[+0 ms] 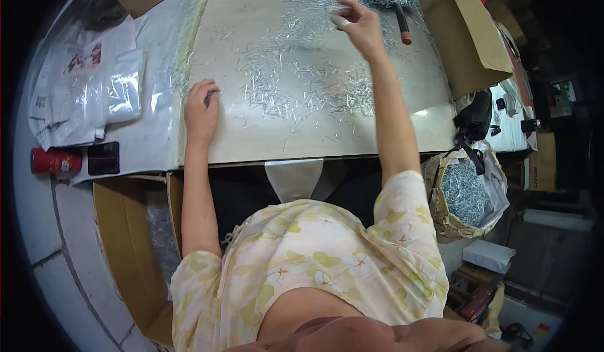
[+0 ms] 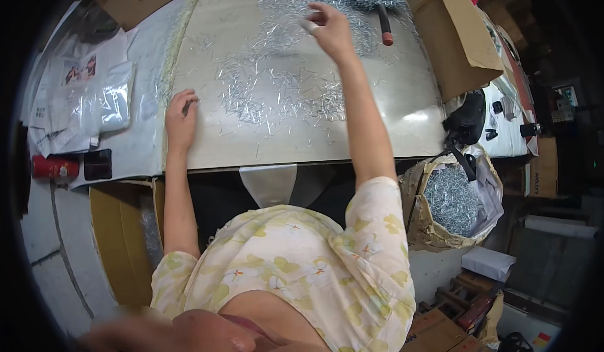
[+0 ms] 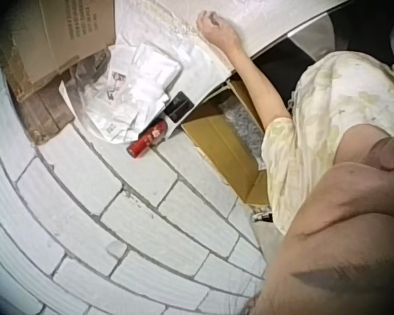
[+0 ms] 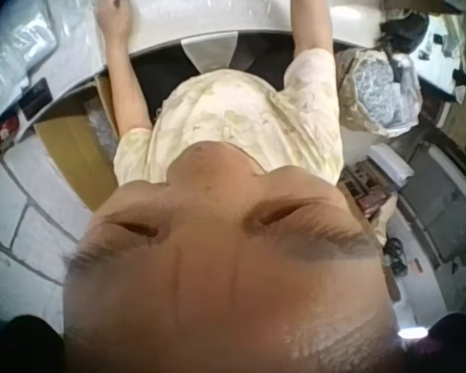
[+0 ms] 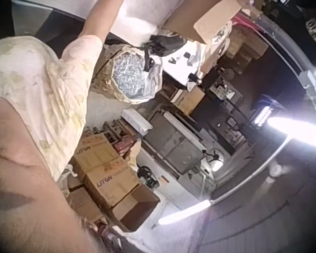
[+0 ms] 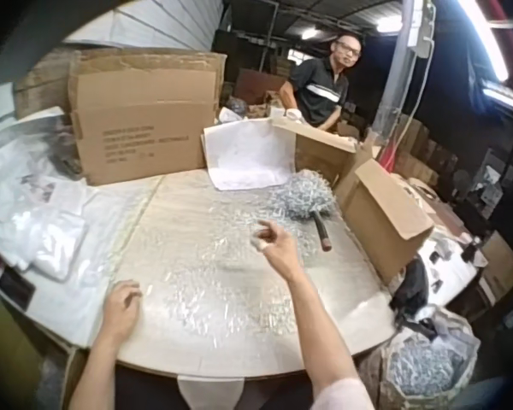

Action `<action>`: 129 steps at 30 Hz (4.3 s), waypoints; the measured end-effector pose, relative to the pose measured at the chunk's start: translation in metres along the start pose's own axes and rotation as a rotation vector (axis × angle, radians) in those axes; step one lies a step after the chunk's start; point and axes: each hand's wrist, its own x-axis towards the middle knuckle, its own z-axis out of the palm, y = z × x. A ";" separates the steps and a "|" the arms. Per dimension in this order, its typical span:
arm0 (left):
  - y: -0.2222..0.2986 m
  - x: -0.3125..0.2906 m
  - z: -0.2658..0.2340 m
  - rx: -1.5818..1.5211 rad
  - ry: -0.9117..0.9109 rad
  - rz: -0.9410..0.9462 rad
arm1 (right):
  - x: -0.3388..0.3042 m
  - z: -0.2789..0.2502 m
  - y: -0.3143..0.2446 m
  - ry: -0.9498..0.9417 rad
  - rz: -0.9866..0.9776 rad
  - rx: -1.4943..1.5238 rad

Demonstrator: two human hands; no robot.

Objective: Packaging small metal fasteners into plastic bags and placing them into a shipping box.

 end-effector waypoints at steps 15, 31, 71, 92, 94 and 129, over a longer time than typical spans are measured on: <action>0.004 -0.010 -0.010 -0.066 0.064 -0.015 | -0.176 -0.102 0.050 0.236 0.190 -0.508; -0.002 -0.066 -0.045 0.618 0.065 -0.191 | -0.201 -0.079 0.062 0.247 0.059 -0.766; 0.125 -0.193 -0.042 -0.815 -0.519 -0.437 | -0.335 0.058 -0.098 -0.312 0.250 0.438; 0.081 -0.216 -0.017 -0.761 -0.954 -0.438 | -0.370 0.048 -0.038 -0.734 0.481 0.367; 0.071 -0.222 -0.008 -0.577 -1.008 -0.397 | -0.384 0.053 -0.011 -0.886 0.656 0.254; 0.055 -0.239 0.053 -1.405 -0.536 -0.869 | -0.212 0.022 -0.006 -0.267 -0.135 -0.233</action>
